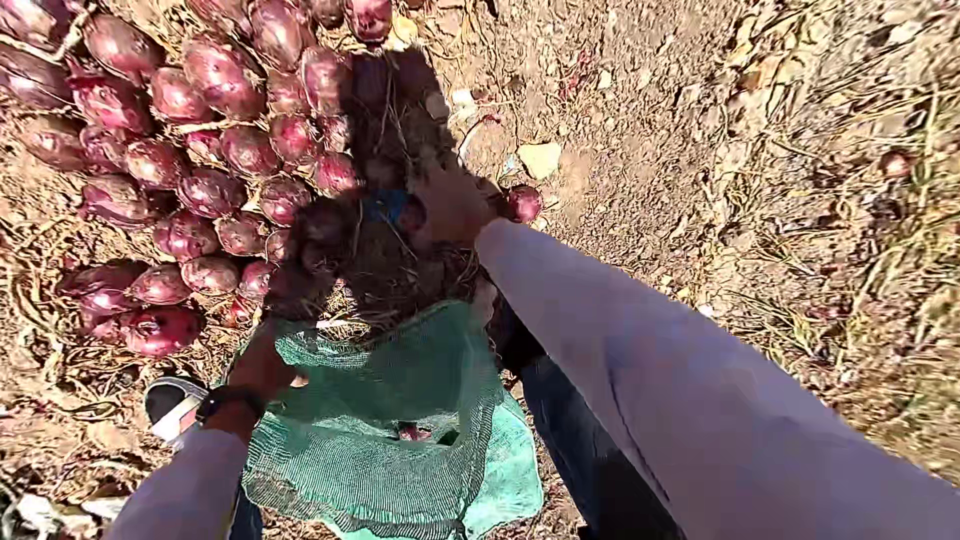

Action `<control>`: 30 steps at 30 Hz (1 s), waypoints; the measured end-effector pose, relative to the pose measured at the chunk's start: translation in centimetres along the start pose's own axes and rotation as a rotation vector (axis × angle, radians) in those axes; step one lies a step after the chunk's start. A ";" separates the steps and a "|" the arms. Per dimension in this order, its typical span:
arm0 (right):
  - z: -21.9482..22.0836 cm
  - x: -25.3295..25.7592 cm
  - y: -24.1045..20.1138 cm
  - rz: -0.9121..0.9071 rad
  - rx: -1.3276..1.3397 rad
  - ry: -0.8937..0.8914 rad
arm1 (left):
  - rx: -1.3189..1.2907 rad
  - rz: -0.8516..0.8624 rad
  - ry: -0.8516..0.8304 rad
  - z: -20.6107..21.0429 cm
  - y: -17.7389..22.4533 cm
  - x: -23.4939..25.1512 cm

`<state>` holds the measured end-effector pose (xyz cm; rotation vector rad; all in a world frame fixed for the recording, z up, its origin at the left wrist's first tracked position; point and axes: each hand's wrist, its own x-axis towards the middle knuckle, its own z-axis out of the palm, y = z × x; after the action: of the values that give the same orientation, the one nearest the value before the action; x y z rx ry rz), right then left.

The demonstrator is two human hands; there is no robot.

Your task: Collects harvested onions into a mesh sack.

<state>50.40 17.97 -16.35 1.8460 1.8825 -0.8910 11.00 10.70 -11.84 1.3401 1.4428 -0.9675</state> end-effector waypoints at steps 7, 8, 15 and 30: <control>3.0 -12.1 -10.2 -0.435 0.244 0.151 | -0.031 -0.032 0.005 -0.8 -0.7 -1.7; 4.0 -14.8 -11.9 -0.583 0.283 0.071 | -0.027 -0.037 -0.005 -1.0 -0.6 -1.9; 3.4 -11.2 3.6 0.337 0.156 0.252 | 0.033 -0.072 -0.040 -0.8 -1.6 -1.6; 7.2 -5.4 -8.8 0.614 0.525 -0.037 | -0.129 -0.030 -0.002 -1.3 -2.4 -1.6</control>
<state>41.02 9.60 -16.52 2.4746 0.9826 -1.2337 8.46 11.25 -10.06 1.2264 1.5012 -0.8792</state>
